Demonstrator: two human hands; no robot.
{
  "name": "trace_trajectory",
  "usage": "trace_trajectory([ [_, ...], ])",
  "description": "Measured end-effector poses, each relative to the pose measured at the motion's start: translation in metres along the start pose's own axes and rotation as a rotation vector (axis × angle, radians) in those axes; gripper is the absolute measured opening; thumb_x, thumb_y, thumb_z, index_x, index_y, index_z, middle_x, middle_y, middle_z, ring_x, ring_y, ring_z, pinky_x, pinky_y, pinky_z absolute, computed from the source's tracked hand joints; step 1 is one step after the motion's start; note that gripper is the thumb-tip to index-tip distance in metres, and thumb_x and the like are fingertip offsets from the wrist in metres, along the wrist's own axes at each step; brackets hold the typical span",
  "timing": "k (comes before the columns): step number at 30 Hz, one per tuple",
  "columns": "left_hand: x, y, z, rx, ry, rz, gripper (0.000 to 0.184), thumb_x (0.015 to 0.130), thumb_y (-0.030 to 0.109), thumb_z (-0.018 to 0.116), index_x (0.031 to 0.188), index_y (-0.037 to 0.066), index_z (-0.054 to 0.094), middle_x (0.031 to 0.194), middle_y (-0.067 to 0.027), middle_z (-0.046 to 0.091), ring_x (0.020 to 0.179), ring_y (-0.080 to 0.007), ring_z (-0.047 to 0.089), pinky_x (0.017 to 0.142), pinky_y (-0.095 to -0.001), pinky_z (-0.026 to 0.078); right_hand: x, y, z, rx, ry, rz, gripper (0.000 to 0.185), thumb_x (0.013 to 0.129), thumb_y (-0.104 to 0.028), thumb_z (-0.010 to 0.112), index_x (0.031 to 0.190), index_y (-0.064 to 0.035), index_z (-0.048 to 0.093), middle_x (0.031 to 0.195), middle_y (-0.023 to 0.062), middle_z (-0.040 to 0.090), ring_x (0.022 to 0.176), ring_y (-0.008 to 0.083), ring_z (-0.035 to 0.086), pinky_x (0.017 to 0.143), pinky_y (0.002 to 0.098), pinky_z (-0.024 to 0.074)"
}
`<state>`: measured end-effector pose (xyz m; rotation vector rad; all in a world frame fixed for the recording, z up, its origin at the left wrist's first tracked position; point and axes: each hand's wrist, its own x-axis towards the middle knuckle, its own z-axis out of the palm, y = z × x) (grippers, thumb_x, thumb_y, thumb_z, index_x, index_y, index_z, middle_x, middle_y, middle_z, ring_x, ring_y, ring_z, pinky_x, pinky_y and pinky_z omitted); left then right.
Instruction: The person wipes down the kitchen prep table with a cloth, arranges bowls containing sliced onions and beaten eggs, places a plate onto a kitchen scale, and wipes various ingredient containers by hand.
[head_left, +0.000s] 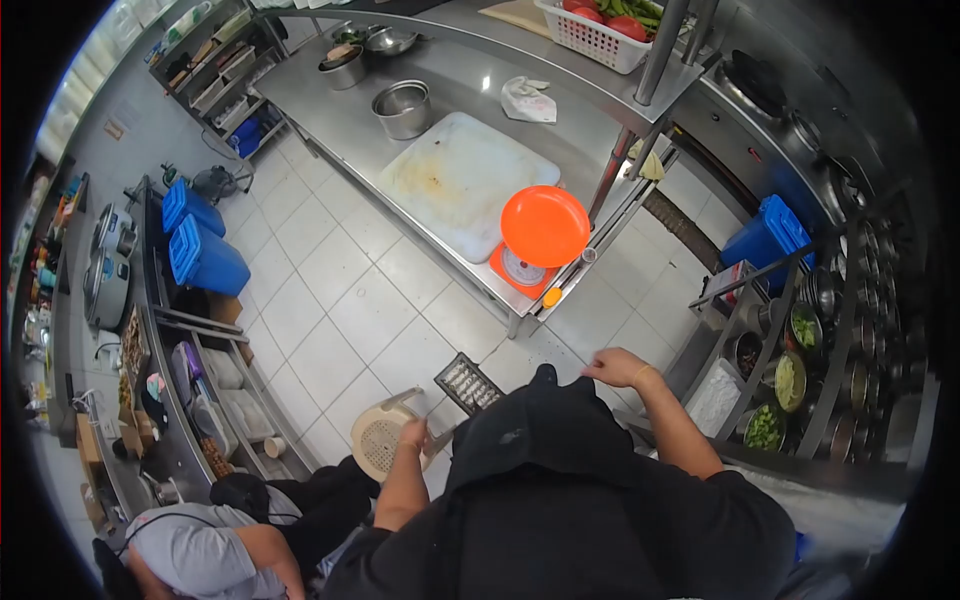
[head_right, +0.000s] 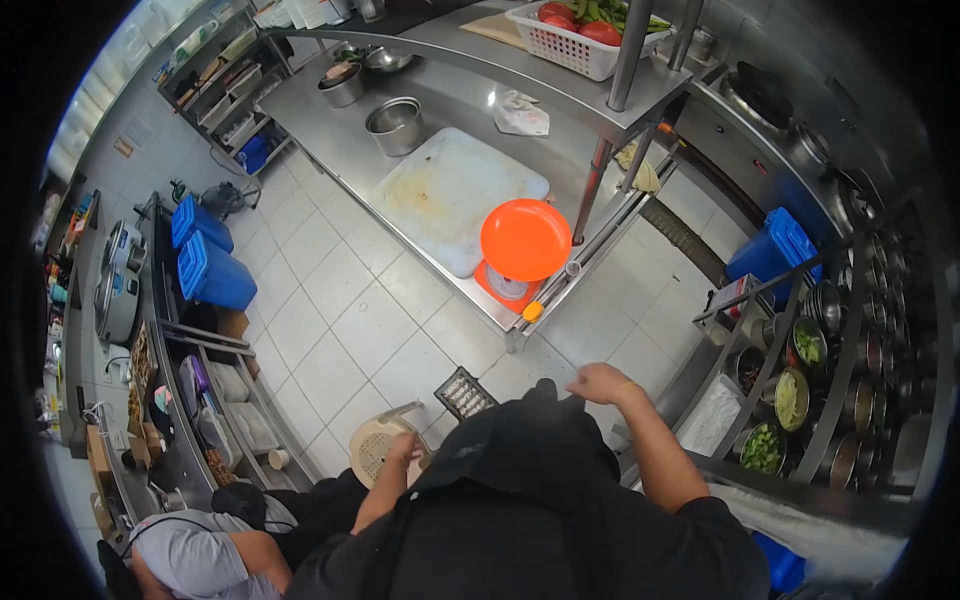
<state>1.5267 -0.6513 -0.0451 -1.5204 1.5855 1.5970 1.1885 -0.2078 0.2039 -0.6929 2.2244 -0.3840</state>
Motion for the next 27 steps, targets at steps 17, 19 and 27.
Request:
trace_trajectory([
  [17,0.161,0.074,-0.166,1.004,0.083,0.986,0.046,0.096,0.036,0.068,0.131,0.008,0.06,0.101,-0.0083,0.065,0.086,-0.0215,0.063,0.07,-0.0402,0.056,0.146,-0.314,-0.212,0.022,-0.064,-0.365,0.037,0.099,-0.041,0.063,0.11,-0.0065,0.07,0.1,0.0134,0.073,0.094,0.0292,0.07,0.083,0.0397,0.0538],
  [19,0.126,0.13,-0.191,-0.132,0.055,-0.022,0.043,0.097,0.036,0.066,0.129,0.008,0.058,0.107,-0.0084,0.063,0.089,-0.025,0.065,0.071,-0.0422,0.057,0.202,-0.284,-0.24,-0.046,0.092,-0.305,0.035,0.099,-0.038,0.064,0.116,-0.0073,0.069,0.098,0.0114,0.073,0.091,0.025,0.07,0.082,0.037,0.0547],
  [27,0.142,0.377,-0.278,-0.11,0.061,0.352,0.033,0.102,0.03,0.061,0.124,0.005,0.061,0.106,-0.0072,0.065,0.093,-0.0186,0.066,0.074,-0.0339,0.056,0.327,-0.056,-0.36,0.536,0.587,0.562,0.054,0.091,-0.047,0.069,0.128,-0.0089,0.062,0.112,0.0057,0.063,0.091,0.0189,0.063,0.071,0.0361,0.0564],
])
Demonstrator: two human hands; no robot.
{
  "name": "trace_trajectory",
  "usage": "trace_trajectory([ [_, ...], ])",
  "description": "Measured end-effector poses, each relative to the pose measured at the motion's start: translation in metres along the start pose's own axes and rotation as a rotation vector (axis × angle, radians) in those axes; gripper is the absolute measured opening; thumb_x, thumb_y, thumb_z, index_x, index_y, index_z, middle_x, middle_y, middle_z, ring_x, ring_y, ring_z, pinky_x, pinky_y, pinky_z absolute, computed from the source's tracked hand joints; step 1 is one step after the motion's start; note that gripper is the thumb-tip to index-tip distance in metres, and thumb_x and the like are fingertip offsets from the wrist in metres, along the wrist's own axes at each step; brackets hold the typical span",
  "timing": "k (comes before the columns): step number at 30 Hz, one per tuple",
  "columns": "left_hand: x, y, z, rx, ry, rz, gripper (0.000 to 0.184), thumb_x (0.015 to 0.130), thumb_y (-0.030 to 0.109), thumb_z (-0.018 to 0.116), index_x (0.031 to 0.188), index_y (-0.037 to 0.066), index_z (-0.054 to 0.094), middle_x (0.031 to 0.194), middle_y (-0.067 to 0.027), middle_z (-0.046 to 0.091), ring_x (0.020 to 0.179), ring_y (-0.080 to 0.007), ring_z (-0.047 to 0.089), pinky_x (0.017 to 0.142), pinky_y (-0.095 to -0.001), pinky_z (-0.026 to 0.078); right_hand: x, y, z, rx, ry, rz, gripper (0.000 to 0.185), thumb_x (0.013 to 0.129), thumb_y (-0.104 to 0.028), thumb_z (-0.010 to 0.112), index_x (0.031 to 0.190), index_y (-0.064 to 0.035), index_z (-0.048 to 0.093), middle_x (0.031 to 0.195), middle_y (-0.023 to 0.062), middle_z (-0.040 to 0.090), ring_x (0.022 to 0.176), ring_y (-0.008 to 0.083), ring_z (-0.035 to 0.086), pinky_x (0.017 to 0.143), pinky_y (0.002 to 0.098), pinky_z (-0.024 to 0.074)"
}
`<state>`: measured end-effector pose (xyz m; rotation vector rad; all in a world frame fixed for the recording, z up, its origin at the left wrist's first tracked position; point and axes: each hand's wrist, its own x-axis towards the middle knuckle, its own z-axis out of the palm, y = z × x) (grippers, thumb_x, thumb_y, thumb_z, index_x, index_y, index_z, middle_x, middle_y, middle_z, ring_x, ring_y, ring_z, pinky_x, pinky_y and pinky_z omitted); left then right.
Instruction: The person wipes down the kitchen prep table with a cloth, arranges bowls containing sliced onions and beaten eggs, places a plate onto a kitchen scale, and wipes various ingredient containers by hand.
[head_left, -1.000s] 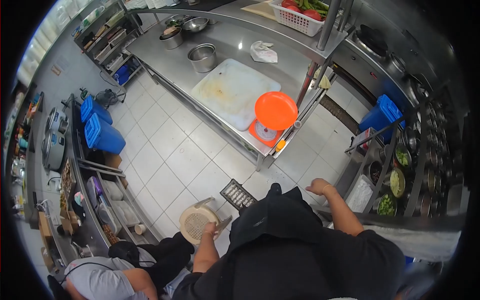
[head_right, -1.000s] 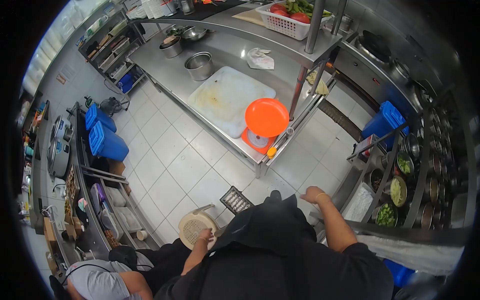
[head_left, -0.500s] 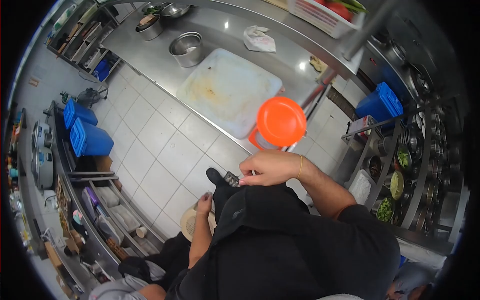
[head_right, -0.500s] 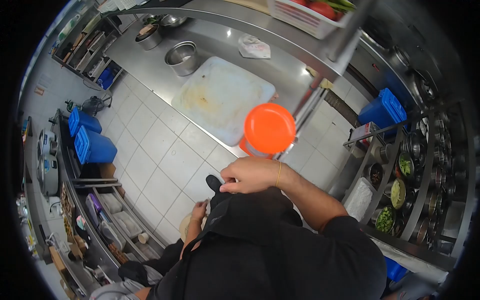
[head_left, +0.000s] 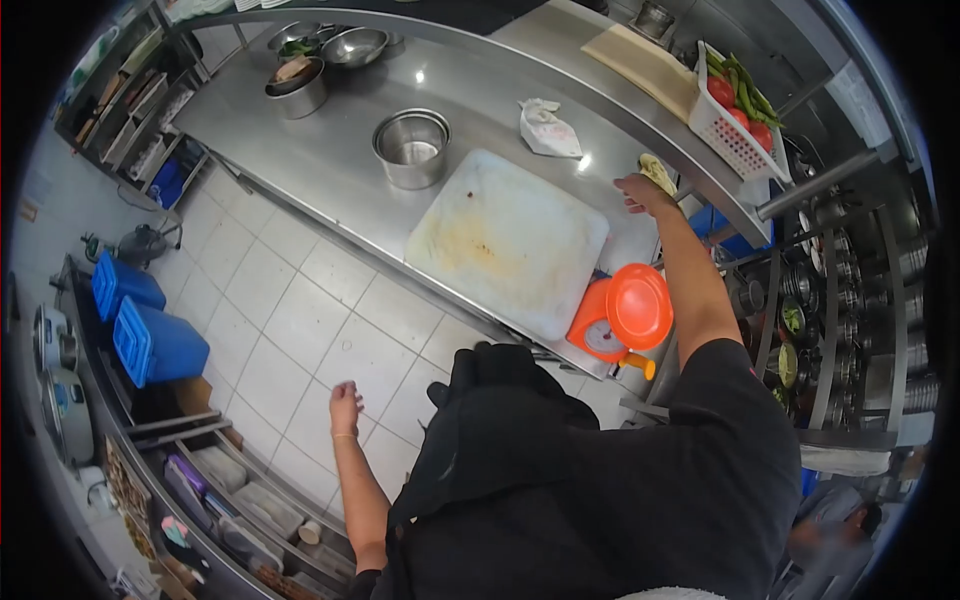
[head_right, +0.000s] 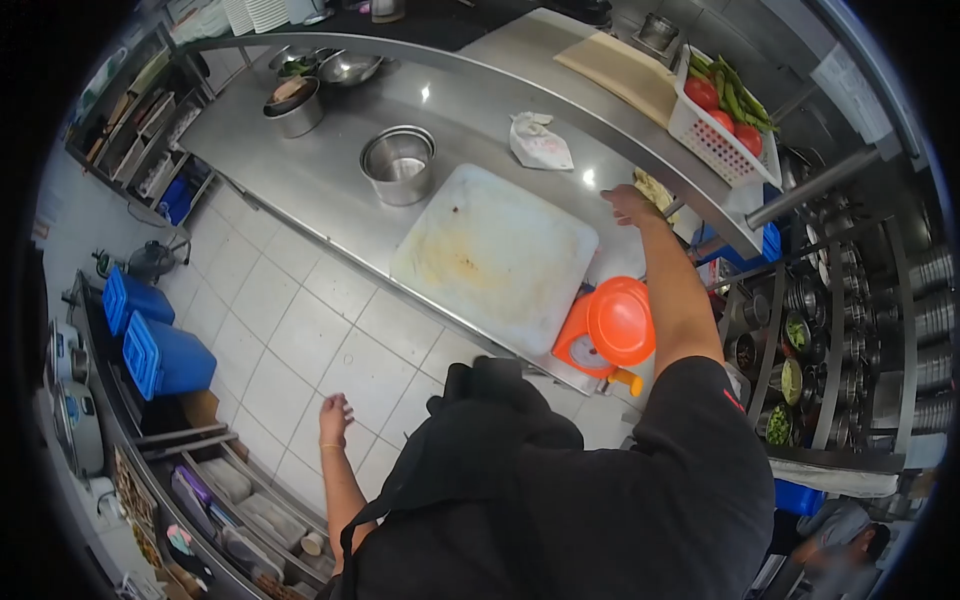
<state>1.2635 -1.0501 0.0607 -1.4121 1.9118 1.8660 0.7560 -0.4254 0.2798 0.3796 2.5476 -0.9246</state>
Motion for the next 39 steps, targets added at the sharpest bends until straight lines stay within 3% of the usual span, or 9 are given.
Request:
trace_trajectory([
  [3,0.01,0.105,0.011,-0.061,0.038,0.228,0.035,0.103,0.03,0.061,0.128,0.005,0.061,0.114,-0.0083,0.067,0.1,-0.0192,0.067,0.079,-0.0327,0.056,0.033,0.034,-0.02,0.094,0.204,0.079,0.049,0.088,-0.048,0.072,0.123,-0.0151,0.064,0.103,0.0034,0.06,0.093,0.0161,0.059,0.073,0.0367,0.0542],
  [6,0.018,0.185,0.018,-0.051,0.044,0.374,0.034,0.104,0.029,0.061,0.128,0.004,0.062,0.115,-0.0079,0.068,0.101,-0.018,0.067,0.08,-0.0318,0.056,0.12,0.105,-0.057,-0.153,0.32,-0.047,0.055,0.087,-0.055,0.072,0.122,-0.0126,0.065,0.104,0.0107,0.063,0.092,0.0253,0.064,0.083,0.0462,0.0541],
  [12,0.049,0.236,0.002,0.123,0.125,0.344,0.028,0.104,0.025,0.061,0.122,0.004,0.065,0.106,-0.0046,0.07,0.092,-0.0151,0.068,0.077,-0.0299,0.055,0.221,0.139,-0.11,-0.501,0.519,0.072,0.061,0.087,-0.057,0.07,0.128,-0.0127,0.06,0.111,0.0133,0.062,0.096,0.0303,0.064,0.086,0.048,0.0536],
  [18,0.1,0.347,0.087,0.214,0.05,0.5,0.034,0.103,0.027,0.064,0.127,0.003,0.063,0.107,-0.0055,0.069,0.088,-0.0125,0.065,0.075,-0.0284,0.054,0.253,0.127,-0.092,-0.562,0.661,0.02,0.067,0.088,-0.059,0.069,0.135,-0.0128,0.056,0.117,0.0159,0.06,0.1,0.0353,0.063,0.089,0.0497,0.0531],
  [24,0.147,0.45,0.212,0.537,-0.019,0.495,0.087,0.086,0.062,0.075,0.139,-0.003,0.051,0.13,-0.0266,0.062,0.096,-0.0325,0.072,0.088,-0.0411,0.056,0.231,0.02,0.019,-0.556,0.695,-0.343,0.073,0.089,-0.061,0.067,0.141,-0.0129,0.051,0.124,0.0184,0.059,0.104,0.0402,0.063,0.092,0.0515,0.0526],
  [30,0.22,0.461,0.249,0.685,-0.15,0.591,0.041,0.083,0.03,0.076,0.107,0.001,0.061,0.093,-0.0255,0.071,0.098,-0.0406,0.071,0.084,-0.0465,0.055,0.247,-0.09,0.152,-0.554,0.604,-0.465,0.079,0.09,-0.064,0.066,0.147,-0.013,0.046,0.131,0.021,0.057,0.109,0.0452,0.062,0.095,0.0532,0.0522],
  [32,0.234,0.45,0.25,0.476,-0.219,0.742,0.024,0.083,0.018,0.07,0.092,-0.001,0.06,0.078,-0.0145,0.065,0.073,-0.0243,0.064,0.069,-0.0405,0.051,0.253,-0.105,0.171,-0.596,0.659,-0.424,0.08,0.091,-0.065,0.064,0.15,-0.0138,0.044,0.136,0.0217,0.055,0.115,0.0468,0.059,0.099,0.0534,0.0499],
  [34,0.235,0.454,0.236,0.373,-0.375,0.521,0.018,0.082,0.011,0.066,0.089,-0.002,0.058,0.075,-0.0094,0.058,0.072,-0.0175,0.055,0.068,-0.0366,0.048,0.259,-0.118,0.183,-0.643,0.728,-0.385,0.081,0.093,-0.066,0.059,0.154,-0.0152,0.042,0.142,0.0221,0.052,0.126,0.0482,0.052,0.106,0.053,0.0457],
  [39,0.236,0.463,0.128,0.274,-0.212,0.598,0.013,0.084,0.006,0.065,0.093,-0.001,0.058,0.077,-0.0047,0.054,0.073,-0.0138,0.051,0.066,-0.0322,0.045,0.334,-0.163,0.187,-0.609,0.819,0.293,0.085,0.091,-0.075,0.05,0.155,-0.019,0.044,0.145,0.0201,0.052,0.129,0.0468,0.052,0.108,0.0592,0.0402],
])
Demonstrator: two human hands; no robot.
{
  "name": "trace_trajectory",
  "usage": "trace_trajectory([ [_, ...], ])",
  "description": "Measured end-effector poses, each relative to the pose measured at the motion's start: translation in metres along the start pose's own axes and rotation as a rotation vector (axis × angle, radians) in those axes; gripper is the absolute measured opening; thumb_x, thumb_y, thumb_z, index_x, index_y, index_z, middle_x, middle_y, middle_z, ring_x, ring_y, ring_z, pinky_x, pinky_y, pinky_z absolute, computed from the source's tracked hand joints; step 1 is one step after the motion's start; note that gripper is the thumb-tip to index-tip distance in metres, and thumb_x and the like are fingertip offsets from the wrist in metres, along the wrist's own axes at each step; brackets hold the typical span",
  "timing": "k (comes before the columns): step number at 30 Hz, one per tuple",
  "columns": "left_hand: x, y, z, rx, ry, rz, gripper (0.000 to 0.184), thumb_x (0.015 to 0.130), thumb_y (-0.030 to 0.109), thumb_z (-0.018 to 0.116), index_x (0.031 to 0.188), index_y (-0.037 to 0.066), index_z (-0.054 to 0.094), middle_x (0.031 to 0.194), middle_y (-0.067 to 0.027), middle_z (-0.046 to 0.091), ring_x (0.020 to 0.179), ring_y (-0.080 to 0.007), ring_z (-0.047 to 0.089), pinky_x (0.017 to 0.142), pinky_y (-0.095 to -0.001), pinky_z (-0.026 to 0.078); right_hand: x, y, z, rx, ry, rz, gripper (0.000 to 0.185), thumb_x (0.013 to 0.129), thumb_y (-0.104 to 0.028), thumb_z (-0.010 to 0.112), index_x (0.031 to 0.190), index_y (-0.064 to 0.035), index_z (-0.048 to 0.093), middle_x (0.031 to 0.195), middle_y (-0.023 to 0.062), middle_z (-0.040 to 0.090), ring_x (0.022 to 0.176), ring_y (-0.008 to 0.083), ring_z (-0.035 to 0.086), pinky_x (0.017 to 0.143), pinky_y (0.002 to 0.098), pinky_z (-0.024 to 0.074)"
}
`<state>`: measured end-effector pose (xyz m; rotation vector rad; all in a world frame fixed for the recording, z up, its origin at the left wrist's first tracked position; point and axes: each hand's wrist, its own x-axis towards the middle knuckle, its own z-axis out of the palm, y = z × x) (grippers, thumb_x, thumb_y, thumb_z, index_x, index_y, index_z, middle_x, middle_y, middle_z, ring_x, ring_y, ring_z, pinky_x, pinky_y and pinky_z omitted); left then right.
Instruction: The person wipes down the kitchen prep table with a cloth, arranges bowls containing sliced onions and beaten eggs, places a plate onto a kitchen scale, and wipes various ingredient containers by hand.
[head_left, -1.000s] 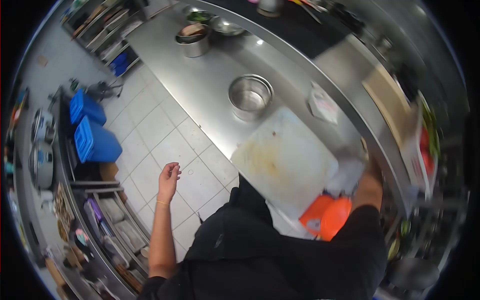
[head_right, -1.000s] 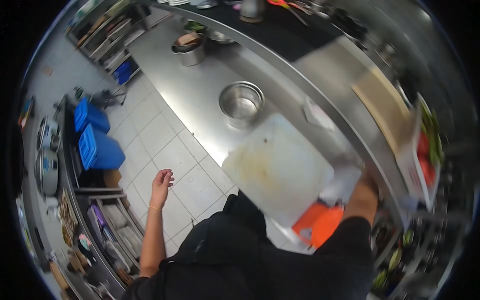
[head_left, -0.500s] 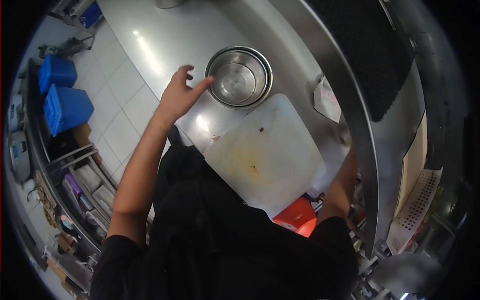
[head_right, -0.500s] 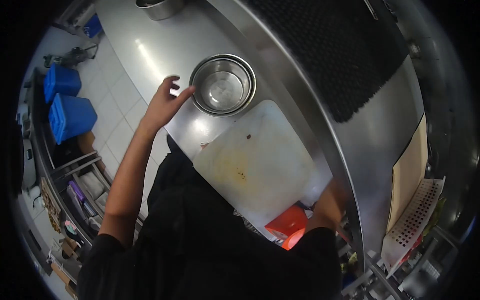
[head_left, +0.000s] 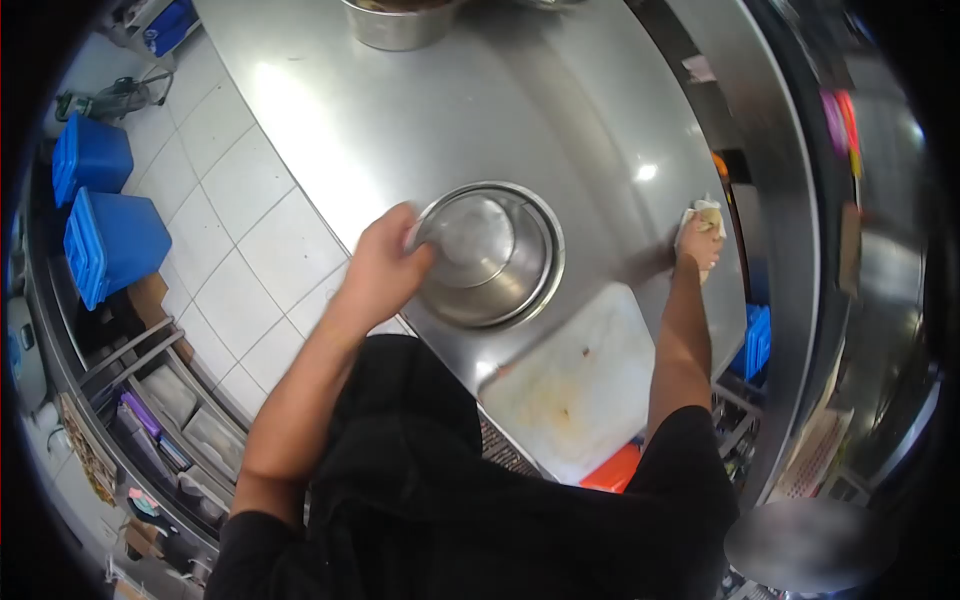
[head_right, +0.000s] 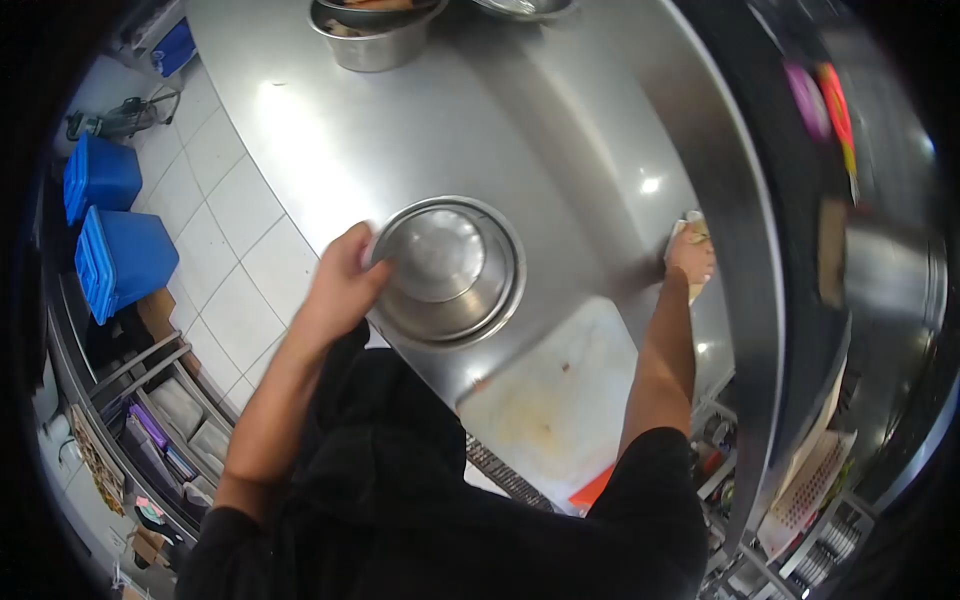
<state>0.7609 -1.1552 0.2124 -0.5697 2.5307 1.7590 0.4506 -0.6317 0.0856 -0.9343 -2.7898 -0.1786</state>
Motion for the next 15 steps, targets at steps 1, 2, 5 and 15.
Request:
trace_trajectory([
  [1,-0.009,-0.016,-0.03,-0.061,0.046,-0.057,0.017,0.083,0.006,0.065,0.095,-0.002,0.057,0.081,-0.0116,0.056,0.079,-0.0187,0.055,0.07,-0.0382,0.049,0.006,-0.025,-0.002,0.14,0.022,0.008,0.086,0.089,-0.077,0.049,0.154,-0.0207,0.045,0.15,0.021,0.048,0.133,0.0477,0.049,0.11,0.0621,0.037],
  [2,-0.02,-0.014,-0.064,-0.184,0.051,-0.173,0.01,0.086,0.002,0.064,0.093,0.001,0.056,0.08,-0.0026,0.053,0.076,-0.0108,0.052,0.064,-0.0309,0.046,0.014,-0.056,-0.005,0.178,-0.013,-0.041,0.085,0.09,-0.076,0.048,0.154,-0.0197,0.046,0.152,0.0217,0.046,0.135,0.0477,0.048,0.112,0.0606,0.0371],
  [5,-0.062,-0.053,-0.154,-0.174,0.275,-0.269,0.012,0.091,-0.003,0.062,0.095,0.006,0.056,0.083,0.0058,0.053,0.07,-0.0019,0.047,0.056,-0.0204,0.037,0.042,-0.167,-0.009,0.209,-0.063,-0.25,0.081,0.094,-0.071,0.046,0.154,-0.0164,0.045,0.155,0.0235,0.044,0.14,0.0446,0.046,0.115,0.0545,0.038],
  [15,-0.226,-0.192,-0.284,-0.221,0.654,-0.567,0.031,0.088,-0.004,0.059,0.118,0.0,0.064,0.106,-0.0021,0.07,0.094,-0.0089,0.063,0.086,-0.0253,0.047,-0.028,-0.403,-0.014,0.376,0.02,-0.896,0.064,0.096,-0.058,0.056,0.142,-0.0136,0.052,0.137,0.0215,0.058,0.126,0.0447,0.056,0.102,0.0522,0.0478],
])
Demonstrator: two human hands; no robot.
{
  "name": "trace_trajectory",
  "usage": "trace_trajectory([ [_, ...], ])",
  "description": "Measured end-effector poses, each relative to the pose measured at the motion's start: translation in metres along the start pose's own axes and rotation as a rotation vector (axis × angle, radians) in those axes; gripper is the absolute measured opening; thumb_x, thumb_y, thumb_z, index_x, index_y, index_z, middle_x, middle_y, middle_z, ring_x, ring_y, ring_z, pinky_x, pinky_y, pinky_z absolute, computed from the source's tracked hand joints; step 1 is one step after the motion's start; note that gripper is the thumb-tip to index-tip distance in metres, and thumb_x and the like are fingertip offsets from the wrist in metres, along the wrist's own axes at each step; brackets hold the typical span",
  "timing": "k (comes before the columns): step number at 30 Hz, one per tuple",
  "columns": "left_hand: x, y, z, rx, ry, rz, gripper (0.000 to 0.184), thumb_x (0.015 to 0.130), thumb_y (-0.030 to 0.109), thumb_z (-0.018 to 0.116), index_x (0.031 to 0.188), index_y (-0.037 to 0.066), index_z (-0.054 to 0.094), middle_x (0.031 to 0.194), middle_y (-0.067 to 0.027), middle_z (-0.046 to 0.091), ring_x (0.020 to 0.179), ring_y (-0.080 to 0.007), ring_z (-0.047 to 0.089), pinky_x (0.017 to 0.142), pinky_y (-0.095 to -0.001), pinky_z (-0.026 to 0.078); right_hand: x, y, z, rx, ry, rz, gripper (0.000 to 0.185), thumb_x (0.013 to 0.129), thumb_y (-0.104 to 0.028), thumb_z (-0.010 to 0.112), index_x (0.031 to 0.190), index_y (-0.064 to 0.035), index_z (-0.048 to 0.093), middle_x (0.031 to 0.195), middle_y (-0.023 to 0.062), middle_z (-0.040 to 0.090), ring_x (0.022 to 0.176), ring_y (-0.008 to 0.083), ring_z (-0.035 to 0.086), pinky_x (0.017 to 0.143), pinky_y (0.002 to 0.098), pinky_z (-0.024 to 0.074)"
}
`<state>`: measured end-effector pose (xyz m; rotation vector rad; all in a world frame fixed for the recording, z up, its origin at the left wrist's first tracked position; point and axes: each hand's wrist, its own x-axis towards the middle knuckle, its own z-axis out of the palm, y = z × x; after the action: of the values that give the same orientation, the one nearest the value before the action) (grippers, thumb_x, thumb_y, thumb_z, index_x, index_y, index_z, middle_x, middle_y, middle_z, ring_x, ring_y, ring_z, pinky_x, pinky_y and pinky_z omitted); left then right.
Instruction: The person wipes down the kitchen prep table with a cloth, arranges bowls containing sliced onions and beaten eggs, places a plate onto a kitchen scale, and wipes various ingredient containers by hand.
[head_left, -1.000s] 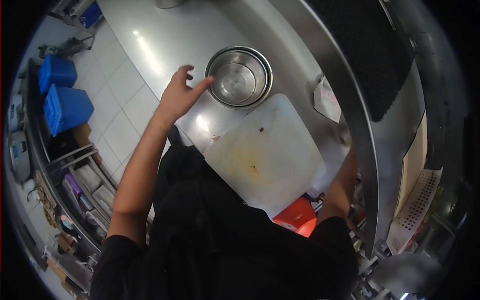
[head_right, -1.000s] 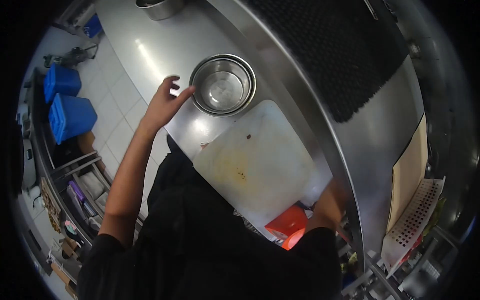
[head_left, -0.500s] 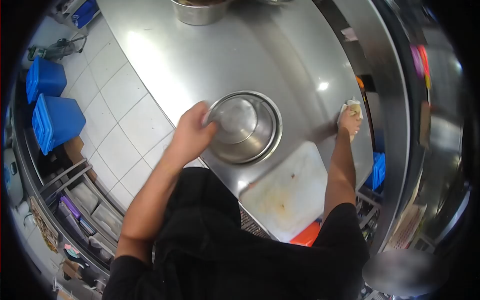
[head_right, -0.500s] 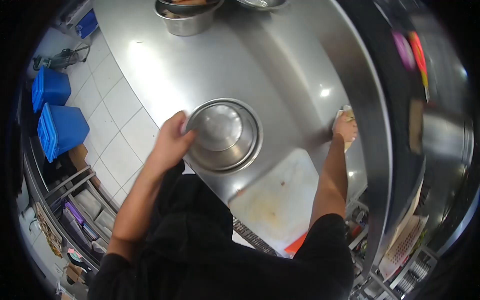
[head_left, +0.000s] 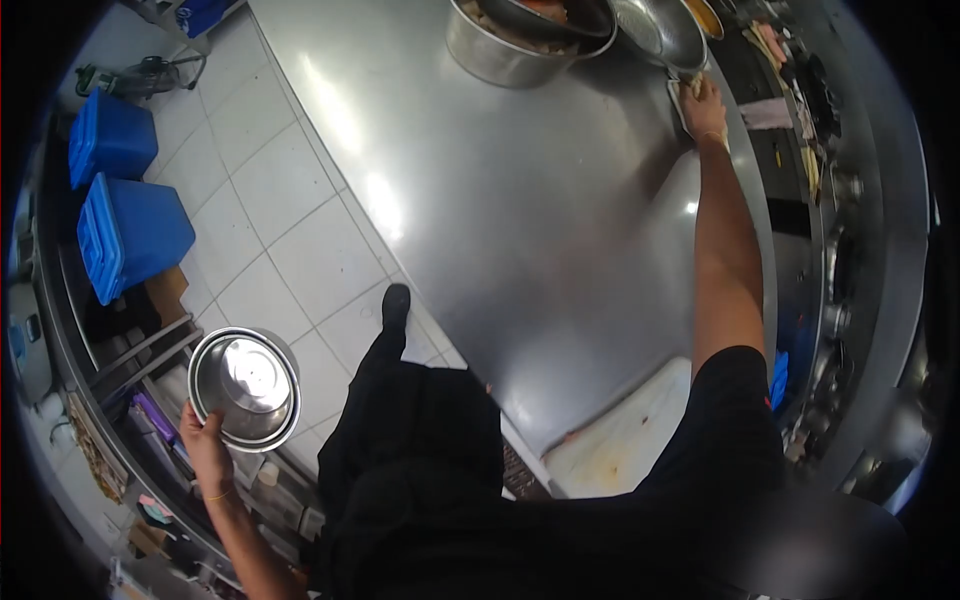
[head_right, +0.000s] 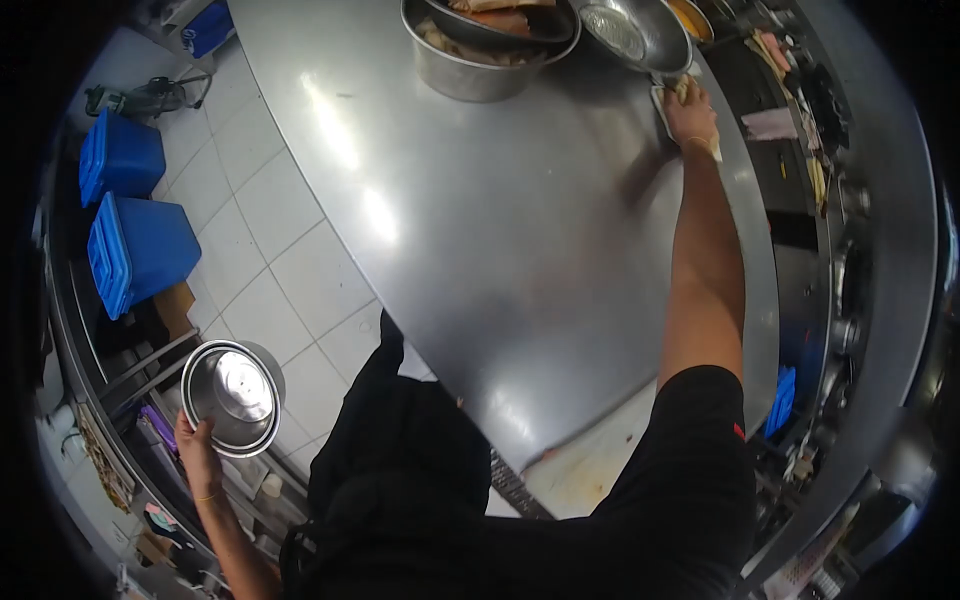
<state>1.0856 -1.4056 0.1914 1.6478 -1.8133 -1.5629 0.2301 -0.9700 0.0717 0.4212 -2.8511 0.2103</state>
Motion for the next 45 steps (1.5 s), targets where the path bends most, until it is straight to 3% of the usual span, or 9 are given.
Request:
trace_trajectory([
  [4,0.022,-0.019,-0.006,-0.244,-0.033,-0.067,0.032,0.09,-0.004,0.059,0.122,-0.001,0.063,0.109,-0.0054,0.071,0.096,-0.0133,0.066,0.09,-0.029,0.05,-0.122,-0.064,-0.038,0.16,0.16,-0.253,0.052,0.087,-0.048,0.072,0.119,-0.0083,0.063,0.108,0.0207,0.07,0.101,0.0414,0.067,0.087,0.0524,0.0518],
  [10,0.102,0.013,0.025,-0.311,-0.292,0.123,0.034,0.093,-0.003,0.061,0.127,0.0,0.061,0.116,-0.0088,0.071,0.1,-0.0163,0.068,0.093,-0.031,0.052,-0.363,-0.21,-0.101,0.291,-0.093,-0.261,0.062,0.078,-0.038,0.078,0.136,-0.0231,0.064,0.136,0.0119,0.058,0.115,0.0318,0.057,0.099,0.0497,0.0438],
  [16,0.119,0.11,0.099,-0.272,-0.509,0.266,0.029,0.092,-0.006,0.061,0.121,-0.002,0.062,0.114,-0.0105,0.07,0.1,-0.0173,0.067,0.092,-0.0308,0.052,-0.515,-0.189,-0.149,0.393,-0.235,-0.279,0.063,0.069,-0.024,0.083,0.131,-0.0278,0.066,0.131,0.0055,0.06,0.112,0.0259,0.06,0.098,0.044,0.0456],
  [20,0.093,0.157,0.137,-0.295,-0.693,0.313,0.031,0.091,-0.006,0.061,0.121,-0.002,0.061,0.115,-0.0125,0.07,0.102,-0.0202,0.068,0.091,-0.0336,0.055,-0.518,-0.168,-0.188,0.27,0.026,0.188,0.049,0.072,-0.02,0.08,0.12,-0.0212,0.07,0.121,0.0083,0.064,0.104,0.0306,0.065,0.092,0.0442,0.0523],
  [24,0.047,0.2,0.186,-0.3,-0.834,0.28,0.032,0.089,-0.004,0.062,0.121,-0.001,0.061,0.114,-0.013,0.069,0.1,-0.0224,0.069,0.086,-0.0346,0.058,-0.559,-0.227,-0.194,0.264,0.133,0.207,0.032,0.083,-0.015,0.066,0.114,-0.0232,0.071,0.104,0.0074,0.061,0.085,0.028,0.068,0.07,0.0431,0.0562],
  [31,0.027,0.206,0.248,-0.258,-1.004,0.128,0.031,0.084,-0.004,0.064,0.114,-0.001,0.059,0.115,-0.0152,0.067,0.101,-0.0266,0.07,0.08,-0.0398,0.061,-0.695,-0.304,-0.291,0.438,-0.123,0.519,0.05,0.079,-0.02,0.071,0.129,-0.0247,0.067,0.123,0.0092,0.066,0.108,0.0315,0.067,0.09,0.0449,0.055],
  [34,0.002,0.18,0.238,-0.172,-0.88,0.155,0.023,0.081,0.002,0.07,0.092,0.012,0.053,0.079,-0.0007,0.055,0.059,-0.0114,0.048,0.047,-0.0285,0.033,-0.794,-0.33,-0.343,0.645,-0.147,0.877,0.053,0.076,-0.017,0.072,0.128,-0.0198,0.068,0.124,0.0113,0.07,0.116,0.0329,0.065,0.101,0.0412,0.0527],
  [36,-0.061,0.144,0.352,-0.161,-0.842,0.101,0.023,0.081,0.0,0.07,0.09,0.011,0.052,0.081,-0.0022,0.056,0.058,-0.0111,0.049,0.046,-0.0261,0.033,-0.849,-0.21,-0.332,0.723,0.007,1.049,0.05,0.077,-0.013,0.069,0.127,-0.0113,0.067,0.121,0.0142,0.071,0.111,0.0345,0.068,0.098,0.0397,0.0543],
  [45,-0.103,0.139,0.353,-0.25,-0.828,0.108,0.026,0.095,0.019,0.071,0.086,0.011,0.049,0.067,-0.0017,0.052,0.054,-0.0138,0.051,0.053,-0.0306,0.05,-0.806,-0.083,-0.452,0.847,0.58,0.9,0.05,0.082,-0.017,0.073,0.128,-0.0005,0.062,0.112,0.0215,0.071,0.107,0.031,0.07,0.093,0.0381,0.0539],
])
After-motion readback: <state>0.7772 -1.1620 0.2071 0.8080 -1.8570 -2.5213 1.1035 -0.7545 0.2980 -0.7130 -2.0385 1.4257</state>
